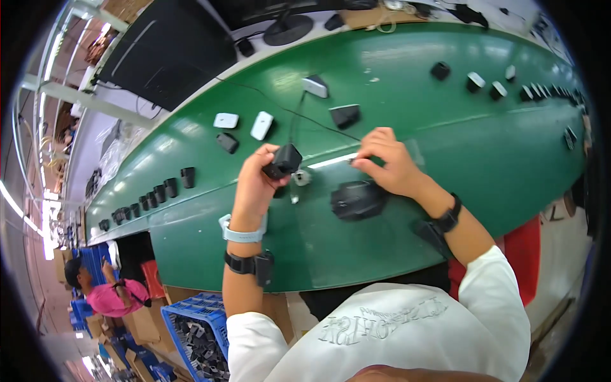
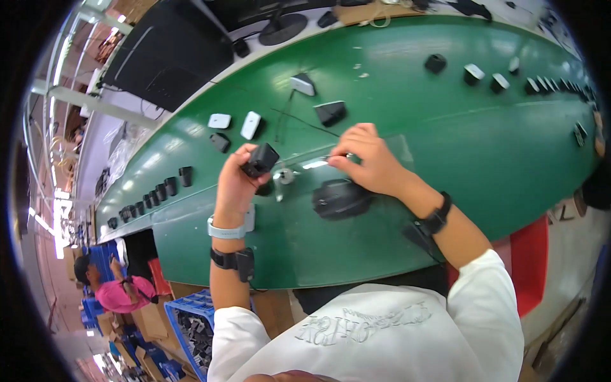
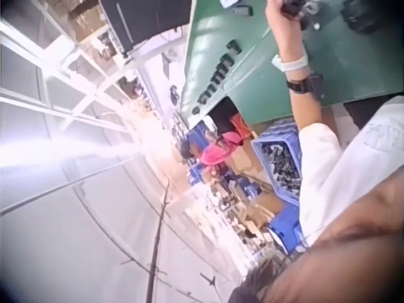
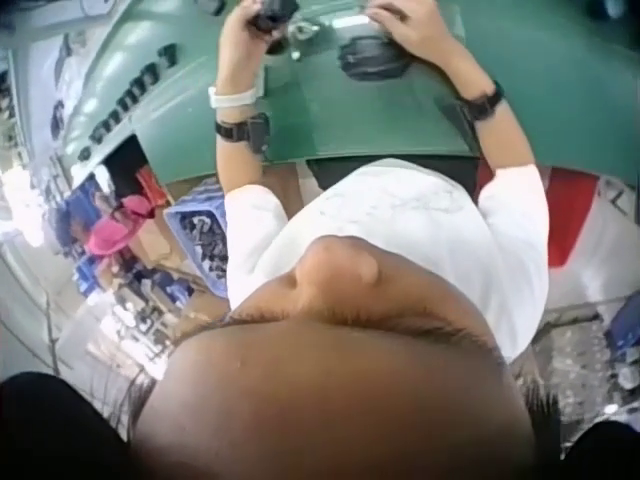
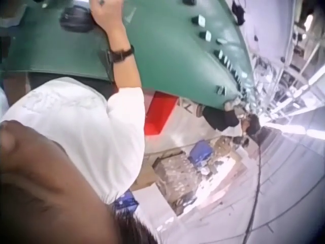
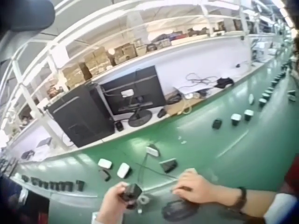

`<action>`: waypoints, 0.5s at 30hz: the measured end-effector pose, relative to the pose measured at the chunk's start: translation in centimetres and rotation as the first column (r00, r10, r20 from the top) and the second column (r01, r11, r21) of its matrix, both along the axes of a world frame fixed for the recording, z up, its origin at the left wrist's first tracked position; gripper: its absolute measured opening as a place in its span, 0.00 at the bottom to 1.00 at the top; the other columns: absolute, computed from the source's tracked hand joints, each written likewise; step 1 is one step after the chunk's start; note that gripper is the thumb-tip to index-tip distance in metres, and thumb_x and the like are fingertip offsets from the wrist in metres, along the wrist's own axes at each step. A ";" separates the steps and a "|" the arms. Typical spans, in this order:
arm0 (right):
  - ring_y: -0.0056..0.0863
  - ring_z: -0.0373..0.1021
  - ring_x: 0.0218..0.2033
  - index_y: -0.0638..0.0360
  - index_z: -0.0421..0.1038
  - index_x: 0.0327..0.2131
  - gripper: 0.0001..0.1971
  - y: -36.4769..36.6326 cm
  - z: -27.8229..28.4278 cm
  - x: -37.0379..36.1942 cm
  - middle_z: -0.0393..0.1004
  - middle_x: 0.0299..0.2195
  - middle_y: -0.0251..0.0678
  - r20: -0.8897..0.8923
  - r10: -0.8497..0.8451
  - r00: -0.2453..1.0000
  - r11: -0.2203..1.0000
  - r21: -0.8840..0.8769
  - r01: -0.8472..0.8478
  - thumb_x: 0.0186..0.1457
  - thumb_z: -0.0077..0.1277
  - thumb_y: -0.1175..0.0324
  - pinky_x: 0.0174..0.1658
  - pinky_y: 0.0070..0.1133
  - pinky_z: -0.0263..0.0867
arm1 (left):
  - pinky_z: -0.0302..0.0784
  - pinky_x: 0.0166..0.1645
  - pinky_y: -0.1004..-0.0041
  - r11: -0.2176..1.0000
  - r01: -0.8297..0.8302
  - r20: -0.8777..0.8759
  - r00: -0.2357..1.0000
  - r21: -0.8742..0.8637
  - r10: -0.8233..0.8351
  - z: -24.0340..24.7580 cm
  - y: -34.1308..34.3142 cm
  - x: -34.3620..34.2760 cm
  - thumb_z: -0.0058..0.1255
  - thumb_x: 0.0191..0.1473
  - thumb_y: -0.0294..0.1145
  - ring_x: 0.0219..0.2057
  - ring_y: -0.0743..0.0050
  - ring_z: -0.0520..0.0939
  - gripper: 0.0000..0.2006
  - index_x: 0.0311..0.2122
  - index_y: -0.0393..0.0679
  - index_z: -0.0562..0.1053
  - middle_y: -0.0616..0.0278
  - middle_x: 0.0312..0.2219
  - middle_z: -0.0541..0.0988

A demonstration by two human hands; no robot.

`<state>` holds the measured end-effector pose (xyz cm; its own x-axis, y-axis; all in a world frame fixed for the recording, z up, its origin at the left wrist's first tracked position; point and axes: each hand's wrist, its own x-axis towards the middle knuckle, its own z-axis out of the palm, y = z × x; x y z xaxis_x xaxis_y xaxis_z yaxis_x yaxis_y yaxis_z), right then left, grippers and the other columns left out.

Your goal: The person picks up a mouse and a charging dock, connects a cable to the dock, and places the mouse onto the dock. After the mouse lights up, the person removes the mouse, detaches the cable, and sets the items back onto the work surface.

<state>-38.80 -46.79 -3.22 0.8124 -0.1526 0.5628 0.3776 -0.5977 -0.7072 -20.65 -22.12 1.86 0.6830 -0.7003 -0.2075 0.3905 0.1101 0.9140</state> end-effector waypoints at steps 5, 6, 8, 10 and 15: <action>0.32 0.71 0.40 0.57 0.77 0.34 0.04 1.3 -0.6 -0.6 0.75 0.31 0.33 0.083 -0.013 0.996 0.998 -0.057 0.018 0.59 0.61 0.68 0.59 0.33 0.55 | 0.66 0.26 0.76 0.988 0.144 -0.030 0.989 0.048 -0.143 -2.7 -2.6 -4.4 0.42 0.61 0.38 0.24 0.76 0.72 0.12 0.36 0.40 0.73 0.61 0.27 0.76; 0.31 0.70 0.40 0.56 0.77 0.34 0.04 1.3 -0.6 -0.8 0.75 0.31 0.33 0.077 -0.008 0.997 0.995 -0.100 0.016 0.59 0.61 0.68 0.59 0.33 0.54 | 0.66 0.27 0.75 0.984 0.165 -0.035 0.986 0.073 -0.162 -3.0 -2.8 -4.7 0.42 0.61 0.38 0.26 0.77 0.72 0.12 0.36 0.41 0.72 0.62 0.28 0.76; 0.31 0.70 0.39 0.56 0.77 0.34 0.04 1.1 -0.6 -1.2 0.75 0.31 0.33 0.071 -0.006 0.997 0.990 -0.142 0.016 0.59 0.60 0.68 0.58 0.34 0.53 | 0.65 0.26 0.76 0.981 0.187 -0.015 0.982 0.049 -0.186 -3.6 -3.4 -5.0 0.42 0.61 0.38 0.26 0.77 0.72 0.11 0.36 0.41 0.72 0.62 0.28 0.76; 0.30 0.70 0.38 0.55 0.77 0.33 0.04 1.0 -0.9 -1.5 0.74 0.31 0.32 -0.010 -0.005 1.000 0.989 -0.147 0.004 0.59 0.60 0.68 0.58 0.34 0.52 | 0.65 0.26 0.76 0.978 0.206 0.002 0.978 0.025 -0.206 -4.0 -3.7 -5.2 0.42 0.60 0.38 0.26 0.78 0.72 0.11 0.36 0.42 0.72 0.63 0.28 0.76; 0.30 0.70 0.38 0.55 0.76 0.33 0.04 1.0 -1.0 -1.5 0.74 0.30 0.30 0.039 -0.014 0.999 0.978 -0.208 0.022 0.60 0.58 0.68 0.57 0.35 0.53 | 0.67 0.29 0.77 0.974 0.222 0.072 0.972 0.037 -0.224 -4.6 -4.4 -5.5 0.41 0.60 0.37 0.28 0.79 0.73 0.10 0.39 0.43 0.72 0.65 0.31 0.78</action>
<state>-40.26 -45.79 -4.21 0.7888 -0.0430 0.6132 0.3888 -0.7376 -0.5520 -26.13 -26.53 -2.70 0.5249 -0.8311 -0.1837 0.3323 0.0014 0.9432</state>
